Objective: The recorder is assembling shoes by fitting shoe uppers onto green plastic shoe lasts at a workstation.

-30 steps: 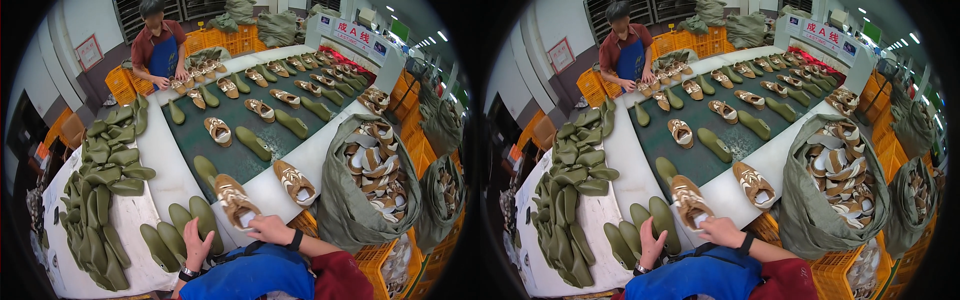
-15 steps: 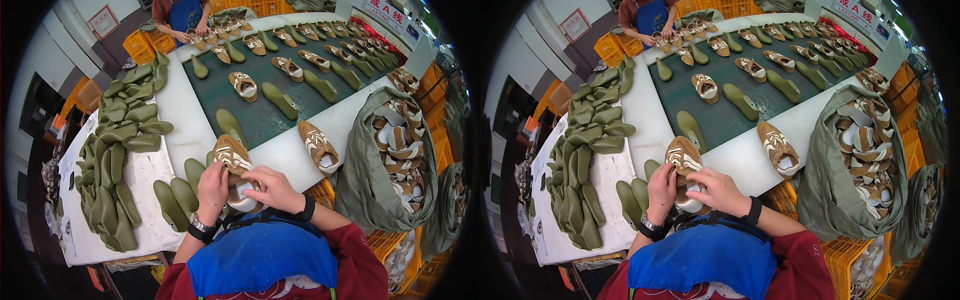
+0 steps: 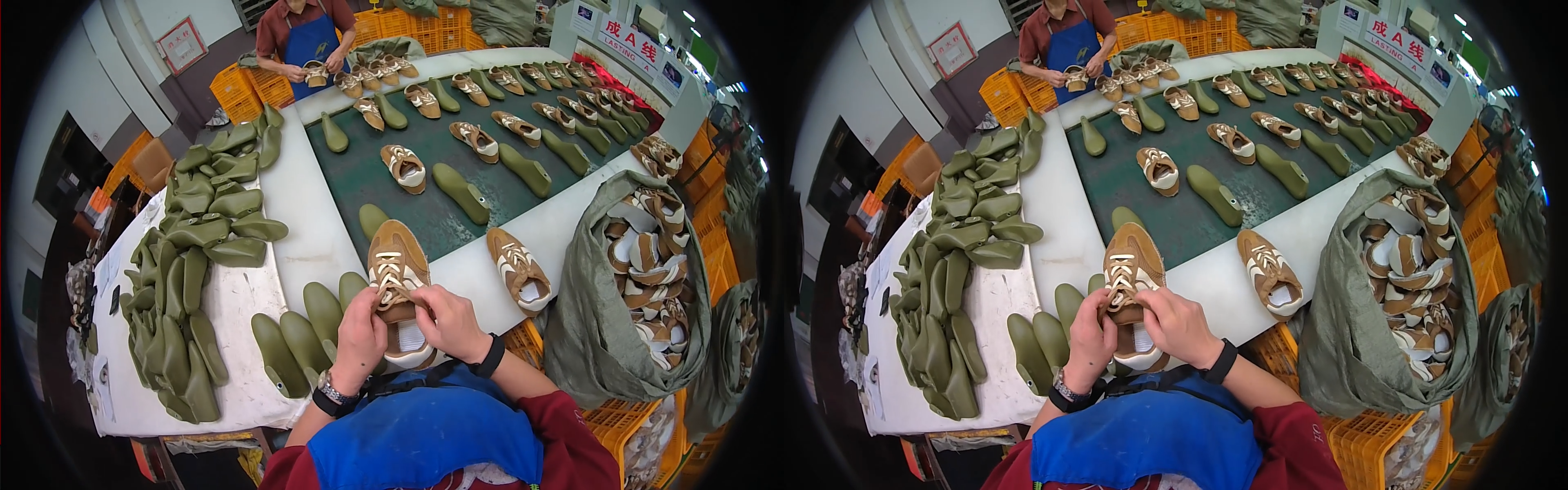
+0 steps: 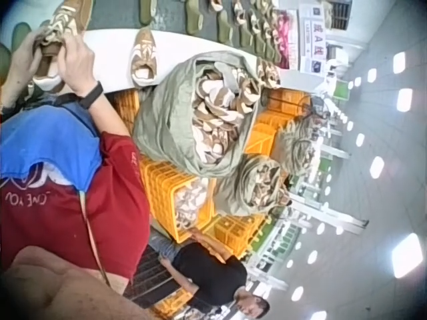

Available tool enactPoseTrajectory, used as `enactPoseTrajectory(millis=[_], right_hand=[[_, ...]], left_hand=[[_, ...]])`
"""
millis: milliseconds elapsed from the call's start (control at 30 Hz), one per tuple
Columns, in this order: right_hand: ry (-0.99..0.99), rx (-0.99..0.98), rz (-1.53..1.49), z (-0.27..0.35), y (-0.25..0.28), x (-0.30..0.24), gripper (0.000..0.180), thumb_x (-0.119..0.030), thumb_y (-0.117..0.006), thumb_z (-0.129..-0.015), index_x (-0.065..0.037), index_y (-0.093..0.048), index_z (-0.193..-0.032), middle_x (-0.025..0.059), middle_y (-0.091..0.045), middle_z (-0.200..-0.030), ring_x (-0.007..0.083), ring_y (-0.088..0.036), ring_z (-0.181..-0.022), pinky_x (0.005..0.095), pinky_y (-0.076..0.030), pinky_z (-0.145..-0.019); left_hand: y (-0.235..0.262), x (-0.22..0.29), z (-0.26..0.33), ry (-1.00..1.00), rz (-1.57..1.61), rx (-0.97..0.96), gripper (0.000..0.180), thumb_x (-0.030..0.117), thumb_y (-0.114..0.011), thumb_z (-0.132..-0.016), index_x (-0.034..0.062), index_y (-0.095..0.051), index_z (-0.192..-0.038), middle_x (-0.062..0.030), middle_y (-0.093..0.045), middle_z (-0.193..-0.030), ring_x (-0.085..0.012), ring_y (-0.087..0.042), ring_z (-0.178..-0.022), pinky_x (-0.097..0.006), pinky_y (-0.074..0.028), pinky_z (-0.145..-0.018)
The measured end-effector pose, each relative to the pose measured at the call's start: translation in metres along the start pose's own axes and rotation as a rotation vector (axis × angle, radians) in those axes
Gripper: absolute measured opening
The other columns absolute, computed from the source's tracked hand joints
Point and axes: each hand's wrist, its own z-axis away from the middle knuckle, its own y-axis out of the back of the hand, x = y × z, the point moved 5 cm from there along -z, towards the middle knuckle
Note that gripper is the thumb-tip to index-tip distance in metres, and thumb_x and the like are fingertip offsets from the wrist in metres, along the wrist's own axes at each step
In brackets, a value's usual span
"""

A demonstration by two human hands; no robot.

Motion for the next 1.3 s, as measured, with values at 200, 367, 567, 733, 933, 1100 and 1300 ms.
enactPoseTrajectory(millis=[200,367,567,733,933,1100,1300], right_hand=[[0.093,0.008,-0.029,0.006,-0.003,-0.001,0.022,-0.003,-0.061,-0.074,-0.008,-0.054,-0.094,0.0093,-0.054,-0.079,0.0276,-0.059,-0.065,0.0353,-0.049,-0.056],[0.056,-0.098,-0.115,0.008,-0.021,-0.006,0.018,-0.003,-0.060,-0.074,-0.006,-0.056,-0.091,0.0101,-0.057,-0.080,0.0288,-0.060,-0.067,0.0353,-0.049,-0.057],[-0.039,-0.157,-0.095,0.007,-0.023,0.003,0.015,-0.007,-0.060,-0.077,-0.009,-0.056,-0.091,0.0087,-0.056,-0.083,0.0287,-0.060,-0.070,0.0361,-0.049,-0.058],[-0.057,-0.172,-0.135,0.011,-0.028,0.010,0.015,-0.010,-0.061,-0.078,-0.009,-0.055,-0.092,0.0084,-0.056,-0.086,0.0289,-0.060,-0.072,0.0368,-0.050,-0.059],[-0.150,-0.213,-0.112,0.022,-0.012,0.019,0.025,-0.018,-0.061,-0.083,-0.011,-0.056,-0.106,0.0079,-0.057,-0.089,0.0290,-0.061,-0.074,0.0376,-0.050,-0.061],[-0.583,0.331,0.022,0.070,0.062,0.091,0.055,-0.009,-0.053,-0.087,-0.002,-0.031,-0.138,0.0066,-0.063,-0.080,0.0122,-0.057,-0.059,0.0271,-0.047,-0.055],[-1.119,0.952,-0.338,0.162,0.175,0.185,0.064,-0.019,-0.048,-0.092,-0.003,-0.013,-0.143,0.0101,-0.064,-0.078,0.0120,-0.057,-0.056,0.0236,-0.046,-0.048]], left_hand=[[0.008,0.024,-0.015,-0.092,-0.160,-0.070,0.072,-0.003,-0.062,-0.064,0.0061,-0.035,-0.131,-0.0263,-0.032,-0.133,-0.0479,-0.031,-0.122,-0.050,-0.030,-0.101],[-0.006,0.020,-0.016,-0.215,-0.359,-0.177,0.056,0.001,-0.064,-0.064,0.0065,-0.052,-0.119,-0.0177,-0.046,-0.122,-0.0352,-0.046,-0.113,-0.042,-0.041,-0.090],[-0.003,0.005,-0.015,-0.155,-0.259,-0.151,0.045,-0.003,-0.060,-0.067,0.0007,-0.053,-0.111,-0.0160,-0.057,-0.110,-0.0308,-0.056,-0.102,-0.037,-0.048,-0.085],[0.005,0.000,-0.010,-0.198,-0.273,-0.134,0.037,-0.004,-0.062,-0.070,-0.0009,-0.057,-0.106,-0.0185,-0.060,-0.108,-0.0342,-0.059,-0.099,-0.038,-0.049,-0.085],[-0.013,-0.011,-0.007,-0.223,-0.278,-0.248,0.037,-0.001,-0.059,-0.072,-0.0001,-0.057,-0.109,-0.0169,-0.059,-0.110,-0.0318,-0.057,-0.103,-0.037,-0.047,-0.088],[-0.002,-0.013,0.001,-0.101,-0.320,-0.204,0.041,-0.003,-0.058,-0.072,0.0011,-0.058,-0.112,-0.0174,-0.058,-0.111,-0.0334,-0.056,-0.101,-0.038,-0.046,-0.089],[-0.016,-0.026,0.004,-0.064,-0.286,-0.259,0.041,-0.003,-0.058,-0.074,0.0000,-0.057,-0.115,-0.0201,-0.056,-0.114,-0.0363,-0.054,-0.103,-0.040,-0.043,-0.090]])
